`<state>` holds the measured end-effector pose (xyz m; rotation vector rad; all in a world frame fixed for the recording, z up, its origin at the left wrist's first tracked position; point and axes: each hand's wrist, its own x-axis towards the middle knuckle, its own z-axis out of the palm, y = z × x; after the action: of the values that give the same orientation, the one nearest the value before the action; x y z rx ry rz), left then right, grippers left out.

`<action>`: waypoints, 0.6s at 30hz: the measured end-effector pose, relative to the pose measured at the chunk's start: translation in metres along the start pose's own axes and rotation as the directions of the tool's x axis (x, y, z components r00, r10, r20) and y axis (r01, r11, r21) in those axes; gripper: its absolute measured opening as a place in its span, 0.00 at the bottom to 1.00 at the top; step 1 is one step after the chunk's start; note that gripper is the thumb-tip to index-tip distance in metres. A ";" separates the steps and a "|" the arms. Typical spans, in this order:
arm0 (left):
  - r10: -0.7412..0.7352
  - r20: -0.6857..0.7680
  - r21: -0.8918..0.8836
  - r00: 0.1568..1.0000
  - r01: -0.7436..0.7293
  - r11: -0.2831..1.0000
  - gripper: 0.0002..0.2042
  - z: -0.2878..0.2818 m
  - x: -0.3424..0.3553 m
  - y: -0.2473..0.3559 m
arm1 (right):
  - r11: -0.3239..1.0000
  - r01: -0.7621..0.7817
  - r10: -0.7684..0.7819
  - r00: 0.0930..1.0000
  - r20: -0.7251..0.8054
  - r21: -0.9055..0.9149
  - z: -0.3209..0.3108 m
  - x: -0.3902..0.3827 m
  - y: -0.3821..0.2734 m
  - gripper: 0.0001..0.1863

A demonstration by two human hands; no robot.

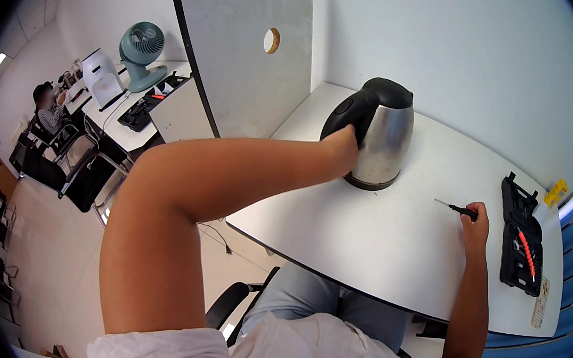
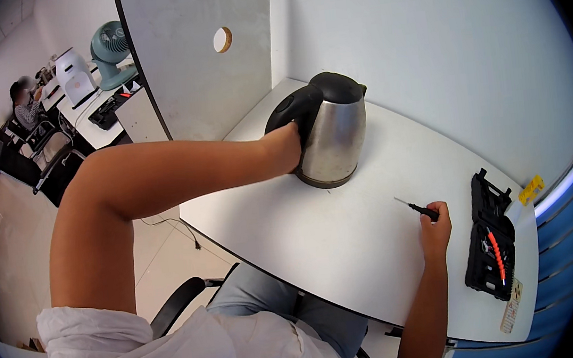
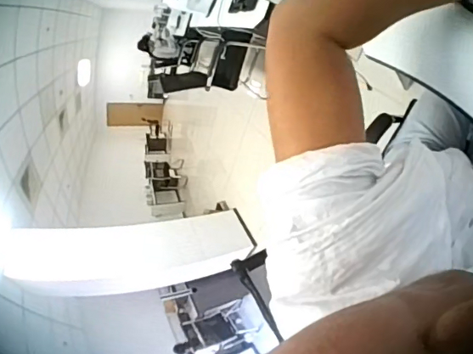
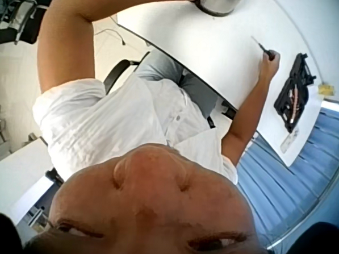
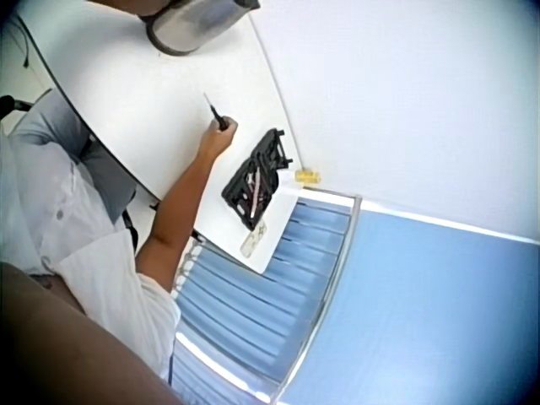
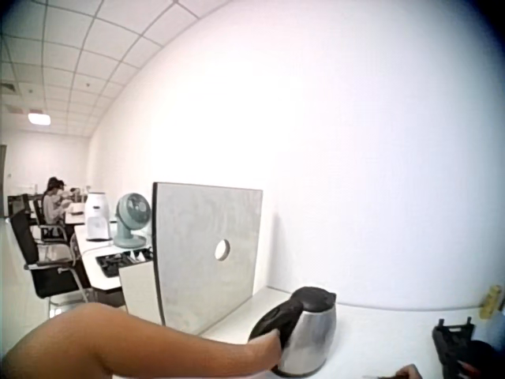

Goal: The person uses a screwdriver to remove screws from the base of a kettle, then reattaches the handle and tightens the screws. The person then picks up a rice cooker, opens its lid, and uses the screwdriver to remove screws from its base.

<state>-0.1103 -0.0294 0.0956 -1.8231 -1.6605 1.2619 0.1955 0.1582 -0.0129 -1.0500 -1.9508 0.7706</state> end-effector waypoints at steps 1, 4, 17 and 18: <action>0.056 -0.086 0.006 0.995 -0.055 0.998 0.12 -0.007 -0.011 0.002 | 1.000 -0.004 0.004 1.000 -0.005 -0.005 0.000 0.000 0.001 0.09; 0.148 -0.380 -0.068 0.913 -0.188 0.980 0.09 -0.018 -0.043 0.013 | 1.000 -0.003 0.003 1.000 0.000 -0.008 0.002 -0.001 -0.004 0.08; -0.983 -0.175 -0.943 0.048 -0.295 0.154 0.31 0.082 -0.009 0.034 | 0.812 0.106 -0.101 0.994 0.040 -0.574 0.013 -0.012 0.005 0.14; -0.990 -0.092 -0.901 0.110 -0.432 0.036 0.32 0.078 -0.004 0.041 | 0.748 0.227 -0.247 0.967 0.056 -0.623 0.014 -0.015 0.010 0.14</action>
<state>-0.1477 -0.0653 0.0239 -1.2905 -1.7855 -1.7215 0.1928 0.1480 -0.0327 -1.1332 -2.3210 -0.0704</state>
